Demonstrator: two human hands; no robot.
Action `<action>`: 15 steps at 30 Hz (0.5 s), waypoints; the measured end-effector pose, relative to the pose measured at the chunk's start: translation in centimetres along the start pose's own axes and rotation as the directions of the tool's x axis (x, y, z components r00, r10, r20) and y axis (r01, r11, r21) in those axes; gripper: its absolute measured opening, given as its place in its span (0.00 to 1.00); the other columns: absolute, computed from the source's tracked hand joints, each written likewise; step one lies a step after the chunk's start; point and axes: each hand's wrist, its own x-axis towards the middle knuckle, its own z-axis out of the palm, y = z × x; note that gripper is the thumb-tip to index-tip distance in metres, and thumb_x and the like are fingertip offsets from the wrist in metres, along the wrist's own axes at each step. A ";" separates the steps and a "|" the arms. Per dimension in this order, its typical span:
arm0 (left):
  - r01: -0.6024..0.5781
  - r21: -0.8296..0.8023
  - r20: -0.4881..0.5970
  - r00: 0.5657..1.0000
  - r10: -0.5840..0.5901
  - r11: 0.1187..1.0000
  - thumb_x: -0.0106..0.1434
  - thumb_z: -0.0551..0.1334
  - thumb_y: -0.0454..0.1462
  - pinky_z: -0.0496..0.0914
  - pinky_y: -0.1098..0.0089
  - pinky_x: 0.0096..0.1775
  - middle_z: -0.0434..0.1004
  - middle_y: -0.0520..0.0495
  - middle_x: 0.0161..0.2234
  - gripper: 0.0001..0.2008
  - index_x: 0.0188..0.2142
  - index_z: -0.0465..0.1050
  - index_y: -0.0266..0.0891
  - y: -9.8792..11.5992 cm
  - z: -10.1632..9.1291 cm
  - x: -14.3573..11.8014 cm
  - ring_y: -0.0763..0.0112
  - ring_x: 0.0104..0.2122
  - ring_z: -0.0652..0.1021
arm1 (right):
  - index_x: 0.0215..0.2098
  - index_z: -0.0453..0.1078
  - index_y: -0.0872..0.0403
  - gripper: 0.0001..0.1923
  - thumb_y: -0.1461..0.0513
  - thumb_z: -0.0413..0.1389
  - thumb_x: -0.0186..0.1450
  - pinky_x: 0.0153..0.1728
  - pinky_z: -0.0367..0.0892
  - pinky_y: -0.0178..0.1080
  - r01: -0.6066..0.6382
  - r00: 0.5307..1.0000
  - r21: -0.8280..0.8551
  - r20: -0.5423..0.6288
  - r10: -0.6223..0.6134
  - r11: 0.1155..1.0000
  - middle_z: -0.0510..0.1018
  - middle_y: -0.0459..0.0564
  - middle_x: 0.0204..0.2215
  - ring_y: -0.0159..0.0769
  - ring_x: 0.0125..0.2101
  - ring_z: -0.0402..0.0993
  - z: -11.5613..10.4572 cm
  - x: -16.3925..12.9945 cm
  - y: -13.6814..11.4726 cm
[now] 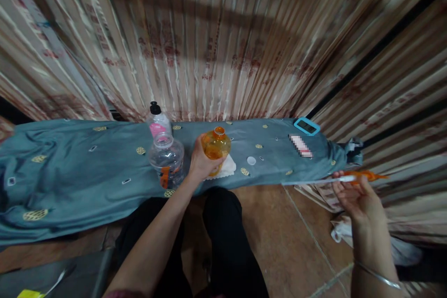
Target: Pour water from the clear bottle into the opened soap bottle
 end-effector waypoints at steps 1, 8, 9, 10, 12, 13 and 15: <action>0.000 0.004 0.001 1.000 0.000 1.000 0.41 0.74 0.38 0.69 0.54 0.55 0.70 0.41 0.52 0.42 0.54 0.56 0.41 0.0 0.0 0.0 0.54 0.53 0.74 | 0.32 0.69 0.52 0.16 0.52 0.47 0.70 0.45 0.68 0.43 -0.017 0.999 -0.047 -0.028 0.016 0.999 0.76 0.44 0.30 0.32 0.35 0.74 -1.0 0.6 0.5; -0.021 0.015 -0.013 1.000 0.021 1.000 0.40 0.74 0.39 0.70 0.55 0.54 0.71 0.42 0.52 0.42 0.54 0.57 0.42 -0.2 -0.2 0.0 0.55 0.52 0.75 | 0.35 0.69 0.56 0.07 0.59 0.54 0.67 0.37 0.71 0.38 0.013 0.976 -0.650 0.174 0.132 0.760 0.75 0.42 0.29 0.29 0.30 0.73 0.2 5.6 5.3; -0.018 0.017 -0.012 1.000 0.019 1.000 0.40 0.74 0.39 0.70 0.55 0.54 0.70 0.42 0.52 0.43 0.54 0.57 0.42 -0.2 -0.2 0.0 0.55 0.52 0.75 | 0.34 0.70 0.55 0.08 0.58 0.55 0.67 0.38 0.71 0.39 0.071 0.962 -0.732 0.229 0.147 0.678 0.75 0.43 0.29 0.29 0.30 0.73 1.4 6.2 5.8; -0.016 0.020 -0.011 1.000 0.016 1.000 0.40 0.74 0.39 0.70 0.56 0.54 0.70 0.42 0.52 0.42 0.54 0.57 0.41 -0.3 -0.3 0.0 0.55 0.52 0.75 | 0.34 0.70 0.55 0.09 0.57 0.56 0.66 0.39 0.71 0.40 0.139 0.943 -0.797 0.287 0.166 0.588 0.76 0.43 0.31 0.30 0.32 0.74 2.7 6.8 6.3; -0.012 0.019 -0.009 1.000 0.012 1.000 0.41 0.74 0.39 0.70 0.56 0.54 0.71 0.42 0.51 0.42 0.54 0.57 0.41 -0.3 -0.4 -0.1 0.55 0.52 0.75 | 0.34 0.71 0.57 0.12 0.55 0.56 0.66 0.41 0.71 0.42 0.276 0.908 -0.879 0.371 0.193 0.390 0.75 0.43 0.32 0.33 0.36 0.74 5.7 7.7 6.9; -0.012 0.016 -0.010 1.000 0.012 1.000 0.41 0.74 0.39 0.70 0.56 0.54 0.71 0.42 0.51 0.42 0.54 0.58 0.41 -0.3 -0.4 -0.1 0.55 0.52 0.75 | 0.33 0.71 0.57 0.13 0.54 0.56 0.66 0.43 0.70 0.44 0.339 0.889 -0.896 0.405 0.214 0.288 0.76 0.44 0.32 0.34 0.37 0.74 7.2 8.1 7.1; -0.015 0.007 -0.015 1.000 0.015 1.000 0.41 0.74 0.40 0.69 0.55 0.55 0.71 0.43 0.51 0.42 0.54 0.58 0.42 -0.3 -0.5 -0.3 0.55 0.52 0.74 | 0.34 0.71 0.56 0.13 0.54 0.55 0.66 0.46 0.69 0.45 0.438 0.855 -0.893 0.450 0.257 0.107 0.77 0.45 0.35 0.35 0.39 0.74 10.0 8.5 7.6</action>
